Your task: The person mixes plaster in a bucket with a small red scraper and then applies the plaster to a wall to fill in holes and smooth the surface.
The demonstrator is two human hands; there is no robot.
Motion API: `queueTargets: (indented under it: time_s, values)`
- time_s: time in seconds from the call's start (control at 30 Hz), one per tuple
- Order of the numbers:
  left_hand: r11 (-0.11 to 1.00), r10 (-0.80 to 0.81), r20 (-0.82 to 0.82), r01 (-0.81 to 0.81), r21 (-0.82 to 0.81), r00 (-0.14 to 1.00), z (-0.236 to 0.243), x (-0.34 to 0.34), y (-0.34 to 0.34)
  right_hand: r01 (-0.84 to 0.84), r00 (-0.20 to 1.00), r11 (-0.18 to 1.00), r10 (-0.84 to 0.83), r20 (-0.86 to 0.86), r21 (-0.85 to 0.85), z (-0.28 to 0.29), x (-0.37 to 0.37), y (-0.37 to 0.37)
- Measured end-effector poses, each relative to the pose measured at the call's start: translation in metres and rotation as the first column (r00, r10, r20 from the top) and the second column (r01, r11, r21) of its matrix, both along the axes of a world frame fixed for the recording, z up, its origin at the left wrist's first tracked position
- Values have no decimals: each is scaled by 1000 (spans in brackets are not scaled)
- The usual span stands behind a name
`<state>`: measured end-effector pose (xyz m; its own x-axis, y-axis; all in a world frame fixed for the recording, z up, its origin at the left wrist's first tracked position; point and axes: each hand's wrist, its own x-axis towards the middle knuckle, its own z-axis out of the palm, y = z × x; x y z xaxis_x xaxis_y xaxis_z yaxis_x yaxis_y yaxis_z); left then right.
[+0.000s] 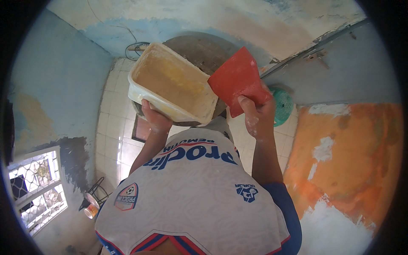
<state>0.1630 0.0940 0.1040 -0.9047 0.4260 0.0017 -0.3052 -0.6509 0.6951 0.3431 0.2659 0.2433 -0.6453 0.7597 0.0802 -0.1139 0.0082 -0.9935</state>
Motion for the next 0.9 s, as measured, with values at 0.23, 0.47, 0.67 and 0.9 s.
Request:
queueTargets:
  time_s: [0.23, 0.47, 0.67, 0.9]
  values:
    - [999, -48, 58, 46, 26, 997, -9, -2, -7, 45, 996, 989, -55, 69, 140, 1, -9, -17]
    - [992, -46, 130, 60, -108, 990, 14, -3, -3, 107, 990, 967, -126, 69, 233, -8, -18, -23]
    - [998, -55, 175, 51, 25, 983, 16, -8, -3, 97, 990, 960, -122, 77, 263, -6, -24, -26]
    - [992, -123, 162, 124, 2, 979, 20, -5, -5, 113, 992, 914, -124, 1, 390, -2, -32, -23]
